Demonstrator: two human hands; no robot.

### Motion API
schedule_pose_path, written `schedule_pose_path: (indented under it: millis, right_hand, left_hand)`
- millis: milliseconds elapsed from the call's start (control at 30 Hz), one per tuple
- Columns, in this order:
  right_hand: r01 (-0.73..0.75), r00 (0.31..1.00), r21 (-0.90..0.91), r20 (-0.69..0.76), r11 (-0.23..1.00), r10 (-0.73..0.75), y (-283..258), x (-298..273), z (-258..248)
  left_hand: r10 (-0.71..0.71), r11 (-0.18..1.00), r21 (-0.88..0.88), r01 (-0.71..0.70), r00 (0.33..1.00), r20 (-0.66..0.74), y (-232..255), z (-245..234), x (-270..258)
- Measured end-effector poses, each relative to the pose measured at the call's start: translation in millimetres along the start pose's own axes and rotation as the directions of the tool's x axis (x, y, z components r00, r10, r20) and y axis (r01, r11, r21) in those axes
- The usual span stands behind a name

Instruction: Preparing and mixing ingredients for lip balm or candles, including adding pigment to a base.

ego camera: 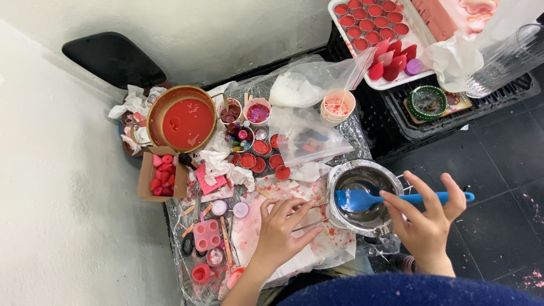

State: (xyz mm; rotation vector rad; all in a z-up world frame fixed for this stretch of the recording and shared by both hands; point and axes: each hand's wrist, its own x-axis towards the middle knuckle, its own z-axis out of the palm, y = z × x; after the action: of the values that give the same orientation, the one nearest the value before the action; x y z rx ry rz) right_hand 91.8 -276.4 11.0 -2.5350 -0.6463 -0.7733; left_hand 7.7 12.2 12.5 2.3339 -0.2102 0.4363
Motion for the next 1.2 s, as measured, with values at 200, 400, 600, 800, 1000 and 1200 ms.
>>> schedule_pose_path:
  millis: [200,400,600,800,1000,1200]
  right_hand:
    - [0.002,1.0,0.027,0.01,1.0,-0.002,-6,12,-2]
    - [-0.028,0.998,0.056,0.049,0.998,0.026,-6,17,-2]
    - [-0.034,0.998,0.037,0.057,0.999,0.032,-5,19,-3]
    - [-0.059,0.996,-0.033,0.06,0.998,0.061,0,12,-2]
    - [-0.041,0.997,-0.017,0.069,0.999,0.043,-3,18,-4]
    - [-0.01,0.995,-0.029,0.099,1.0,0.013,-11,26,-8]
  left_hand:
    - [-0.018,1.0,-0.016,0.018,1.0,-0.005,-4,-7,-3]
    - [-0.056,0.997,-0.057,0.05,0.994,-0.091,-45,-4,-29]
    - [-0.259,0.965,-0.085,0.248,0.948,-0.183,-53,-28,-34]
    - [-0.239,0.969,-0.112,0.219,0.947,-0.216,-52,-28,-31]
    - [-0.219,0.973,-0.125,0.196,0.952,-0.212,-44,-29,-28]
    - [-0.231,0.968,-0.142,0.205,0.953,-0.198,-42,-29,-28]
